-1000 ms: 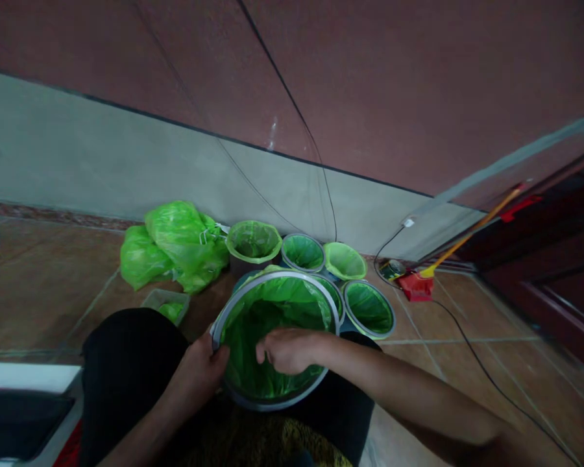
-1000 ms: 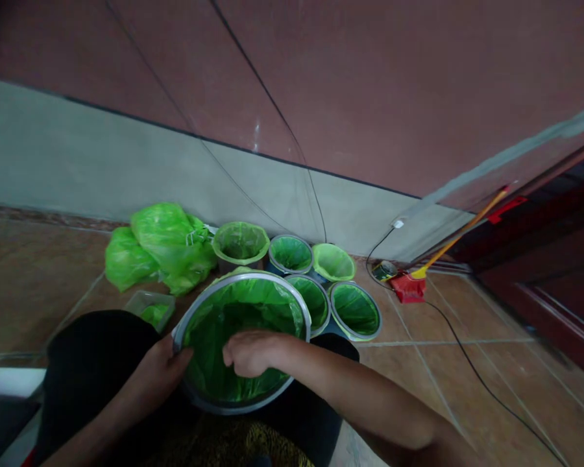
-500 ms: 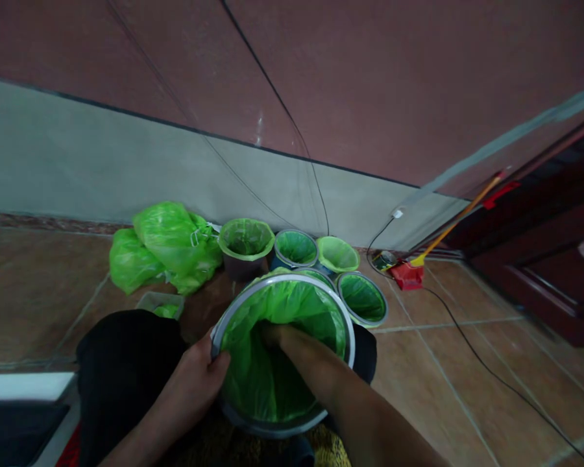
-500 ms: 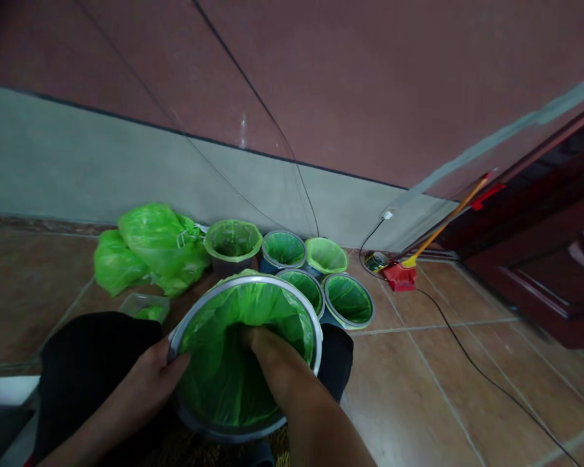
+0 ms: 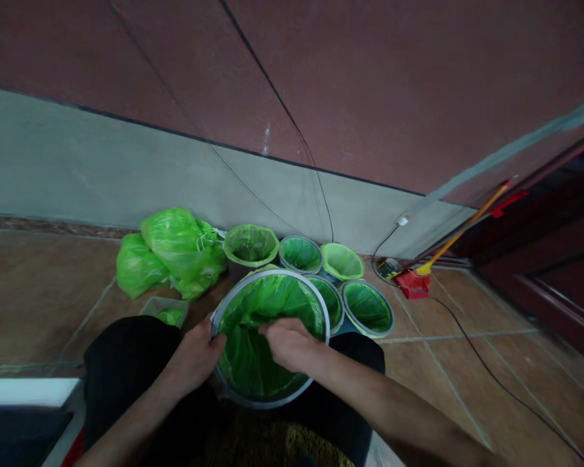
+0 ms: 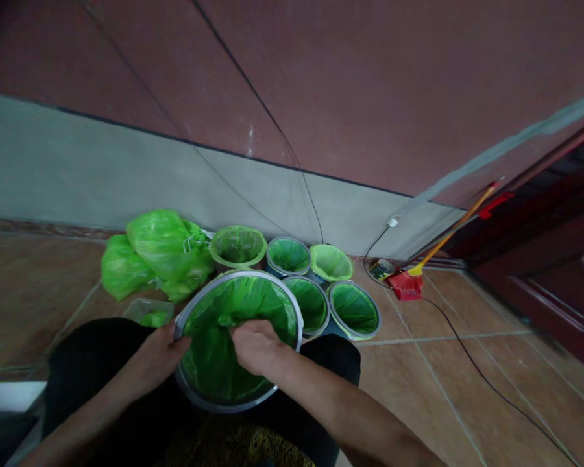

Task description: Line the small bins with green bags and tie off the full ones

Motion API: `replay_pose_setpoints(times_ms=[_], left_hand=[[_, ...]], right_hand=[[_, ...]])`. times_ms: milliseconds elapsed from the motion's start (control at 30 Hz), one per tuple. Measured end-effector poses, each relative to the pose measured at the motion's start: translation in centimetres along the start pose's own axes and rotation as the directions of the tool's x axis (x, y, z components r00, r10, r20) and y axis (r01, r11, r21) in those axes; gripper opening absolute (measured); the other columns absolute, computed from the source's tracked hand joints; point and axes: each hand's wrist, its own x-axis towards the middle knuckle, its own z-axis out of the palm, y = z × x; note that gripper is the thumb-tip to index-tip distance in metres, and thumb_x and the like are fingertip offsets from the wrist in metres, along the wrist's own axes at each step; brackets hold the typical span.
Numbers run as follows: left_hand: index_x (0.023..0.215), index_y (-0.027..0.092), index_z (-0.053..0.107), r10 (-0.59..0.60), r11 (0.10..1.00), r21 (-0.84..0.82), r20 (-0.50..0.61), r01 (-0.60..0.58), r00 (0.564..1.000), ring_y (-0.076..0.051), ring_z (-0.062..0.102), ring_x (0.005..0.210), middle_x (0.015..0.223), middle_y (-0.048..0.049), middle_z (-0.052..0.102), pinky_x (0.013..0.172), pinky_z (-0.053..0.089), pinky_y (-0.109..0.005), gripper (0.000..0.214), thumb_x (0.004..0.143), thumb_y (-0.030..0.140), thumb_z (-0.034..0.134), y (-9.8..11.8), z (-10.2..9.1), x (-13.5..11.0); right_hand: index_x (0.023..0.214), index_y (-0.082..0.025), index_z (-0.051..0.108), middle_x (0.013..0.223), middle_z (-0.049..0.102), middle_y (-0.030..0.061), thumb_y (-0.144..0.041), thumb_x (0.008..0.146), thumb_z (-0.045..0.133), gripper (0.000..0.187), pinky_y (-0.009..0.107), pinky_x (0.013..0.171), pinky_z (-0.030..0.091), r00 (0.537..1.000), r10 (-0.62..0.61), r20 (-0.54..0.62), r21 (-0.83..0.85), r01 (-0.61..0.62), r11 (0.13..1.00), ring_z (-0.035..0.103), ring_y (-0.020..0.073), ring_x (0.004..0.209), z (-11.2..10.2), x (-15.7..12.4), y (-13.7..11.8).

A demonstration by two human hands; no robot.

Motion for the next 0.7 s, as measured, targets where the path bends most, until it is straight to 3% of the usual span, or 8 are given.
replay_pose_setpoints(times_ms=[67, 133, 200, 300, 400, 500, 633, 700], left_hand=[[0.092, 0.017, 0.059, 0.019, 0.999, -0.029, 0.025, -0.018, 1.000, -0.023, 0.068, 0.076, 0.076, -0.0044, 0.070, 0.068, 0.051, -0.030, 0.022, 0.078, 0.022, 0.042, -0.4, -0.6, 0.4], [0.094, 0.017, 0.061, 0.075, 0.994, -0.090, 0.086, -0.067, 0.993, -0.023, 0.068, 0.078, 0.078, -0.0038, 0.072, 0.072, 0.053, -0.031, 0.027, 0.077, 0.023, 0.042, -0.7, -1.4, 0.8], [0.099, 0.018, 0.064, 0.140, 0.983, -0.144, 0.156, -0.117, 0.978, -0.023, 0.069, 0.080, 0.082, -0.0032, 0.073, 0.075, 0.054, -0.031, 0.032, 0.077, 0.025, 0.042, -1.0, -2.4, 1.6], [0.109, 0.018, 0.066, 0.169, 0.985, -0.074, 0.201, -0.157, 0.965, -0.024, 0.070, 0.086, 0.091, -0.0043, 0.076, 0.081, 0.055, -0.033, 0.041, 0.078, 0.028, 0.042, -0.9, -4.1, 2.7], [0.132, 0.013, 0.055, 0.134, 0.964, 0.242, -0.097, -0.107, 0.986, -0.031, 0.068, 0.102, 0.115, -0.0146, 0.070, 0.089, 0.053, -0.042, 0.055, 0.081, 0.034, 0.045, 0.4, -4.8, 2.6], [0.136, 0.015, 0.049, 0.270, 0.900, 0.428, -0.393, -0.085, 0.879, -0.032, 0.060, 0.119, 0.132, -0.0168, 0.060, 0.099, 0.048, -0.043, 0.056, 0.087, 0.041, 0.047, 2.9, -3.3, 1.0], [0.112, 0.018, 0.061, 0.274, 0.878, 0.402, 0.021, -0.259, 0.961, -0.024, 0.068, 0.103, 0.111, -0.0121, 0.070, 0.093, 0.050, -0.036, 0.031, 0.088, 0.026, 0.044, 5.6, 1.0, 1.0], [0.107, 0.017, 0.063, 0.220, 0.872, 0.401, 0.191, -0.280, 0.957, -0.026, 0.068, 0.103, 0.107, -0.0124, 0.072, 0.090, 0.051, -0.035, 0.028, 0.083, 0.021, 0.048, 6.0, 2.6, 2.9]], right_hand=[[0.105, -0.020, 0.073, 0.094, 0.074, 0.0087, -0.020, 0.078, 0.063, 0.028, 0.033, 0.082, 0.051, 0.994, -0.096, -0.060, -0.125, 0.088, 0.988, 0.066, 0.0233, 0.087, -2.8, 1.1, 0.9], [0.131, -0.017, 0.059, 0.129, 0.063, 0.0158, -0.031, 0.081, 0.065, 0.052, 0.042, 0.098, 0.045, 0.976, -0.076, -0.204, -0.193, 0.036, 0.980, 0.057, 0.0291, 0.116, -5.1, 2.3, 2.6], [0.124, -0.014, 0.063, 0.121, 0.065, 0.0162, -0.038, 0.076, 0.070, 0.054, 0.041, 0.093, 0.047, 0.985, 0.057, -0.165, -0.081, -0.071, 0.994, 0.060, 0.0294, 0.109, -6.1, 3.5, 4.7], [0.086, -0.017, 0.070, 0.078, 0.069, 0.0037, -0.040, 0.081, 0.061, 0.025, 0.030, 0.068, 0.048, 0.984, 0.162, 0.076, 0.210, -0.175, 0.962, 0.061, 0.0192, 0.071, -4.9, 4.4, 7.0], [0.067, -0.018, 0.064, 0.058, 0.056, -0.0030, -0.038, 0.079, 0.060, 0.024, 0.025, 0.055, 0.038, 0.975, 0.223, 0.000, 0.389, -0.206, 0.898, 0.049, 0.0129, 0.055, -2.6, 4.2, 6.9], [0.058, -0.020, 0.056, 0.049, 0.043, -0.0057, -0.041, 0.076, 0.061, 0.029, 0.025, 0.049, 0.029, 0.935, 0.340, -0.105, 0.497, -0.246, 0.832, 0.038, 0.0109, 0.048, -1.0, 3.3, 5.4], [0.061, -0.019, 0.060, 0.051, 0.044, -0.0053, -0.044, 0.078, 0.060, 0.030, 0.026, 0.051, 0.030, 0.903, 0.398, -0.162, 0.599, -0.230, 0.767, 0.038, 0.0118, 0.049, -0.3, 1.9, 3.4], [0.067, -0.018, 0.066, 0.058, 0.053, -0.0022, -0.042, 0.079, 0.061, 0.028, 0.027, 0.057, 0.036, 0.905, 0.373, -0.203, 0.619, -0.176, 0.765, 0.047, 0.0142, 0.056, -0.2, 1.3, 2.5]])
